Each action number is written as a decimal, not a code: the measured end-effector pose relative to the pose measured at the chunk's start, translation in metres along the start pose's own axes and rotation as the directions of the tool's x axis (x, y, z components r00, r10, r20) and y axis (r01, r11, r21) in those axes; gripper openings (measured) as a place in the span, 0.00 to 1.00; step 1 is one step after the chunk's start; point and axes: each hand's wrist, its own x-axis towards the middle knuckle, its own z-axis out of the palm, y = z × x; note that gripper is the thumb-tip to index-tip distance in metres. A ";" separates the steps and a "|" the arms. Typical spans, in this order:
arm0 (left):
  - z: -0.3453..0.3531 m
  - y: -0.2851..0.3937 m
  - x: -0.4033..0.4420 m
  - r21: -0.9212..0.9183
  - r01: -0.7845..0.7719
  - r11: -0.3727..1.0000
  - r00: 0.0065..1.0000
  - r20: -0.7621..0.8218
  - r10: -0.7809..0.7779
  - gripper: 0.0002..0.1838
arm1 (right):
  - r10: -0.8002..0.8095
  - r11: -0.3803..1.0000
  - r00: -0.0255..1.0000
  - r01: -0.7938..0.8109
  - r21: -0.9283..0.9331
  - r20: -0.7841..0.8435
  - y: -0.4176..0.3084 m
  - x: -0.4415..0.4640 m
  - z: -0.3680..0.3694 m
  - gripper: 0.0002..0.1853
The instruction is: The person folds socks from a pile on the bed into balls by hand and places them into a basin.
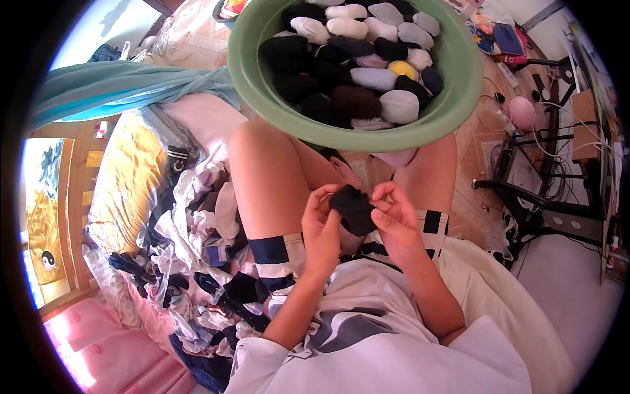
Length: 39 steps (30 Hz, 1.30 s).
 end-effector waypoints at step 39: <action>0.010 0.030 0.004 -0.338 -0.093 0.937 0.995 -0.075 0.072 0.11 | -0.224 0.441 0.955 0.278 -0.853 0.196 0.011 -0.011 0.027 0.24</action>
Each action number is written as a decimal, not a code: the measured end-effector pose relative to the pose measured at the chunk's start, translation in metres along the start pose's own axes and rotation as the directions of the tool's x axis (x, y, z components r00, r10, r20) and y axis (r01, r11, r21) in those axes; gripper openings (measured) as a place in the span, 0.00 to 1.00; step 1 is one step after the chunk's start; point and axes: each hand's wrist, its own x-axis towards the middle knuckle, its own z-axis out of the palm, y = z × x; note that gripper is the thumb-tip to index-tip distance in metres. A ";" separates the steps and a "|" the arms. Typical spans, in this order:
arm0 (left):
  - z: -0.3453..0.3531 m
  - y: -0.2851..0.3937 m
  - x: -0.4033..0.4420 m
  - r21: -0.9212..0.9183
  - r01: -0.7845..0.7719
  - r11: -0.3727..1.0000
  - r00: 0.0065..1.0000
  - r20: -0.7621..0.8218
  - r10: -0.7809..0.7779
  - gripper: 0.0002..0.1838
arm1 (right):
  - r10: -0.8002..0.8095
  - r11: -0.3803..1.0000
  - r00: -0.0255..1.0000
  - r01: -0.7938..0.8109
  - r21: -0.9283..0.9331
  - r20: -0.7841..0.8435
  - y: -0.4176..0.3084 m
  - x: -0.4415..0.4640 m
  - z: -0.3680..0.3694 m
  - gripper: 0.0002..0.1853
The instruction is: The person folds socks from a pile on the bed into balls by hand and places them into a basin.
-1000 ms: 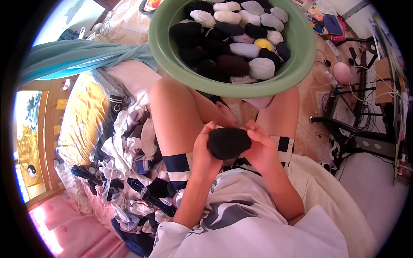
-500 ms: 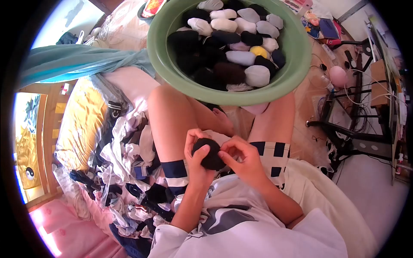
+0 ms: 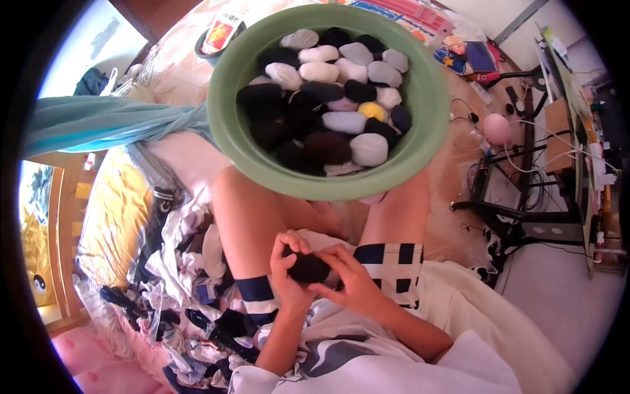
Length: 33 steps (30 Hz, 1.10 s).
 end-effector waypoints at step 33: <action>-0.079 -0.095 0.007 0.960 -0.058 0.274 0.764 0.220 -0.607 0.16 | -0.157 0.119 0.988 0.015 -0.993 -0.004 0.050 0.224 -0.225 0.19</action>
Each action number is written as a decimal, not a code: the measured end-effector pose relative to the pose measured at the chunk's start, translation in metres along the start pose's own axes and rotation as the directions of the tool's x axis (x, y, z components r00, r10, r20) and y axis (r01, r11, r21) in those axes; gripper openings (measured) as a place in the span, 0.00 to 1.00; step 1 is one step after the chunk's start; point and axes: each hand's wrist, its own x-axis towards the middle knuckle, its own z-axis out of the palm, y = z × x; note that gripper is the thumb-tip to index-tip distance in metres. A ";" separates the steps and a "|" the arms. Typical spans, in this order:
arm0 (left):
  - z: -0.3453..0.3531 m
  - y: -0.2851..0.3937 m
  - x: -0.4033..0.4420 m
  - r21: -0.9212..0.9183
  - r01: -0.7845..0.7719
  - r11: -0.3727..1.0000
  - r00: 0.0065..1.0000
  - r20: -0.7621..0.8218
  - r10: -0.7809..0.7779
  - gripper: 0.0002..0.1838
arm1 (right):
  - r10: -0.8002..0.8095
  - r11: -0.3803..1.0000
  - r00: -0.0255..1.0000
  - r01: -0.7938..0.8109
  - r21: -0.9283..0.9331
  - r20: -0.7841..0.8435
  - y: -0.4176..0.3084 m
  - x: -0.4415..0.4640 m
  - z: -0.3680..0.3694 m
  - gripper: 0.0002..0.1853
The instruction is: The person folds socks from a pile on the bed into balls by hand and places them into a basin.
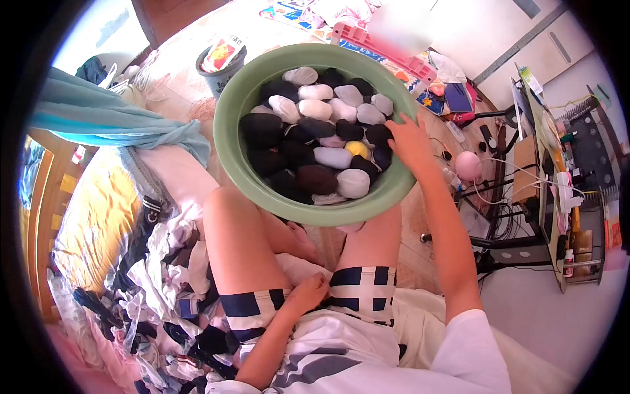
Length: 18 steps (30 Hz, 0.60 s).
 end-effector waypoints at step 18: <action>0.020 0.006 -0.028 0.236 -0.095 0.967 0.978 0.203 0.047 0.46 | -0.132 0.981 0.991 0.133 0.144 -0.017 0.019 -0.006 -0.013 0.26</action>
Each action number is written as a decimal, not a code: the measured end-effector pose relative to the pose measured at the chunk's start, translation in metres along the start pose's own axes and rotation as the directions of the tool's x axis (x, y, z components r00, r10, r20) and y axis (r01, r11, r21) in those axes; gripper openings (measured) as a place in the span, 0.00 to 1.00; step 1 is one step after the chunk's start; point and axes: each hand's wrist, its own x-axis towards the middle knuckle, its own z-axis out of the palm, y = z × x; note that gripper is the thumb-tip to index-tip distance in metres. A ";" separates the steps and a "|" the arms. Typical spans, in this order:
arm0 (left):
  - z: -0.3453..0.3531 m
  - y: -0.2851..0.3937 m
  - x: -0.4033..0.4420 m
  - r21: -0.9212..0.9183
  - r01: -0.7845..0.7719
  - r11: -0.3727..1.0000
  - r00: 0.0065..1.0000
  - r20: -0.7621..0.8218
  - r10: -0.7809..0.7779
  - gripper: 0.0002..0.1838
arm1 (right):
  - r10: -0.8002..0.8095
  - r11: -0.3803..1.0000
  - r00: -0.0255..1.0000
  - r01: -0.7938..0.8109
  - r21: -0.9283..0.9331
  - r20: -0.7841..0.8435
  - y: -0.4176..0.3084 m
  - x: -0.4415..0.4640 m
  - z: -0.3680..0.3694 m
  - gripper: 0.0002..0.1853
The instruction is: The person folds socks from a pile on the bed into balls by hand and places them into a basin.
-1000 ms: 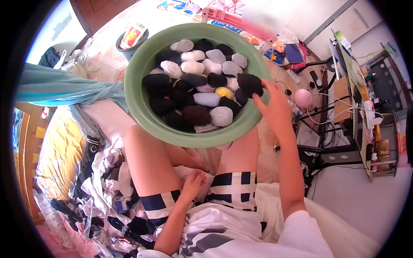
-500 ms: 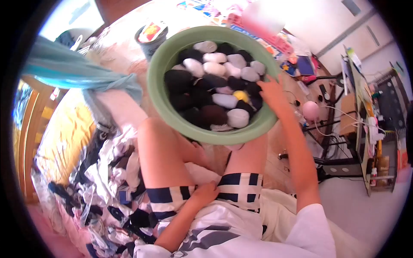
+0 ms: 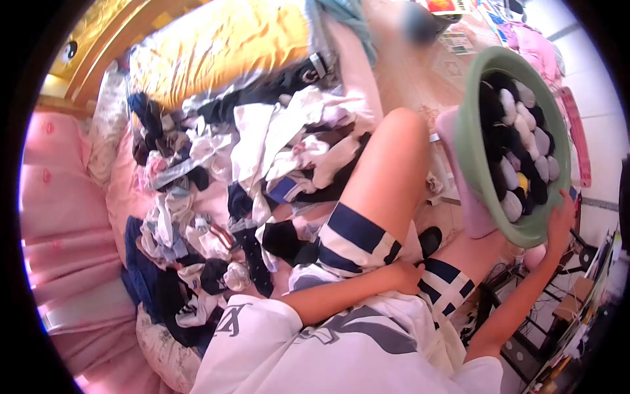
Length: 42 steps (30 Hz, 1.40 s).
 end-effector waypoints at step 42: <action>-0.009 -0.003 0.014 -0.017 -0.206 0.978 0.973 -0.111 0.203 0.30 | -0.043 -0.278 0.999 -0.042 0.960 0.031 -0.490 -0.035 0.055 0.20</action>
